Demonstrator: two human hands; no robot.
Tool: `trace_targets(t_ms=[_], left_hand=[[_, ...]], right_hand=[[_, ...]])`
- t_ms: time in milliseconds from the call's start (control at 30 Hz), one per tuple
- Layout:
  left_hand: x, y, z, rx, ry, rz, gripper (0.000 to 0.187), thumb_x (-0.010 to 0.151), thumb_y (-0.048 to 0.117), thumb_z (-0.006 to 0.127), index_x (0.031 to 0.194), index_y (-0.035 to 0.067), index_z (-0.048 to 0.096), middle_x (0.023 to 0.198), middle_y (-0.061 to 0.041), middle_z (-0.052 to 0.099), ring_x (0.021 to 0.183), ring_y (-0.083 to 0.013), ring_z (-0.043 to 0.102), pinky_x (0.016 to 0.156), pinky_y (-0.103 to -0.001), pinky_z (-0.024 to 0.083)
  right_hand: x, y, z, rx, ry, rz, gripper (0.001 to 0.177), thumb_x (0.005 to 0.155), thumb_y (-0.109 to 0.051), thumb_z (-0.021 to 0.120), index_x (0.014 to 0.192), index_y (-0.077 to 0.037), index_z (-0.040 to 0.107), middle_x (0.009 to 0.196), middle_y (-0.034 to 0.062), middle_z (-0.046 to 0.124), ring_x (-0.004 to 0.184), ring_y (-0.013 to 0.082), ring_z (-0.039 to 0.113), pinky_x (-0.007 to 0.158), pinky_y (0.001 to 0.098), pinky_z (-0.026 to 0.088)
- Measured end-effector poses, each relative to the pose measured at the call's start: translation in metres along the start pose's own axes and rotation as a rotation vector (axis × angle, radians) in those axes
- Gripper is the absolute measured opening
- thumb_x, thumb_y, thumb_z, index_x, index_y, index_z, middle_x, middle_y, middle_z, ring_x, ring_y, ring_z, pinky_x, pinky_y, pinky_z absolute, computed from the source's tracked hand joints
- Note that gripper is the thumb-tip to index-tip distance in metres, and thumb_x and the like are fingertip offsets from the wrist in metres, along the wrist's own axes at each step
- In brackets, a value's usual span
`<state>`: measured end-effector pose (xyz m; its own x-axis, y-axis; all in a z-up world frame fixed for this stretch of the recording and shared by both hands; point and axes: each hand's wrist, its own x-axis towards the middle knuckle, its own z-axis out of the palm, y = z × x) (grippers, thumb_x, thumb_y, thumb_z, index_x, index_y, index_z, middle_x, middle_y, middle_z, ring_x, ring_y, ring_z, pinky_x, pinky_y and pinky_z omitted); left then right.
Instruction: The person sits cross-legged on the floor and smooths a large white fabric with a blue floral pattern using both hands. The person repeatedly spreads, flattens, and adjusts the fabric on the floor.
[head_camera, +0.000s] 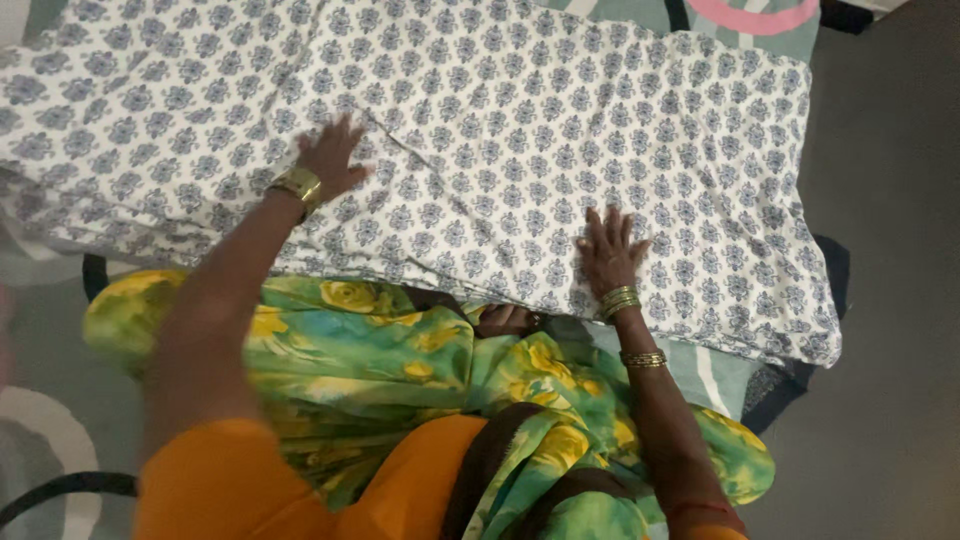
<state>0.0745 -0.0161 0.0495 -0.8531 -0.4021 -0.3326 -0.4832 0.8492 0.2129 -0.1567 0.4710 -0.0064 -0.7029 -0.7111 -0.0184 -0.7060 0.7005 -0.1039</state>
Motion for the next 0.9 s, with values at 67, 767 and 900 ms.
trace_targets(t_ms=[67, 767, 900], left_hand=[[-0.034, 0.003, -0.006, -0.018, -0.116, 0.149, 0.087, 0.089, 0.061, 0.056, 0.158, 0.017, 0.026, 0.167, -0.007, 0.021, 0.154, -0.0243, 0.020, 0.125, -0.052, 0.017], [-0.055, 0.029, 0.051, -0.046, -0.111, 0.574, 0.033, 0.104, 0.021, 0.051, 0.073, 0.011, 0.044, 0.066, -0.002, 0.049, 0.058, -0.0161, 0.051, 0.049, -0.033, 0.049], [-0.065, 0.042, 0.043, 0.065, -0.135, 0.564, 0.031, 0.096, 0.027, 0.060, 0.073, 0.012, 0.045, 0.068, -0.002, 0.054, 0.058, -0.0147, 0.053, 0.049, -0.031, 0.048]], right_hand=[[-0.001, -0.020, -0.011, 0.192, 0.065, -0.084, 0.061, 0.104, -0.040, 0.049, 0.159, -0.027, 0.028, 0.167, 0.0088, 0.018, 0.151, 0.0306, 0.014, 0.117, 0.0623, 0.017], [-0.018, -0.172, -0.006, 0.505, 0.067, -0.523, 0.015, 0.090, -0.015, 0.071, 0.103, -0.007, 0.072, 0.102, 0.0113, 0.071, 0.082, 0.0278, 0.070, 0.065, 0.0373, 0.061], [-0.020, -0.170, -0.010, 0.491, 0.025, -0.585, 0.016, 0.087, -0.011, 0.070, 0.102, -0.006, 0.071, 0.108, 0.0159, 0.070, 0.083, 0.0316, 0.070, 0.066, 0.0402, 0.061]])
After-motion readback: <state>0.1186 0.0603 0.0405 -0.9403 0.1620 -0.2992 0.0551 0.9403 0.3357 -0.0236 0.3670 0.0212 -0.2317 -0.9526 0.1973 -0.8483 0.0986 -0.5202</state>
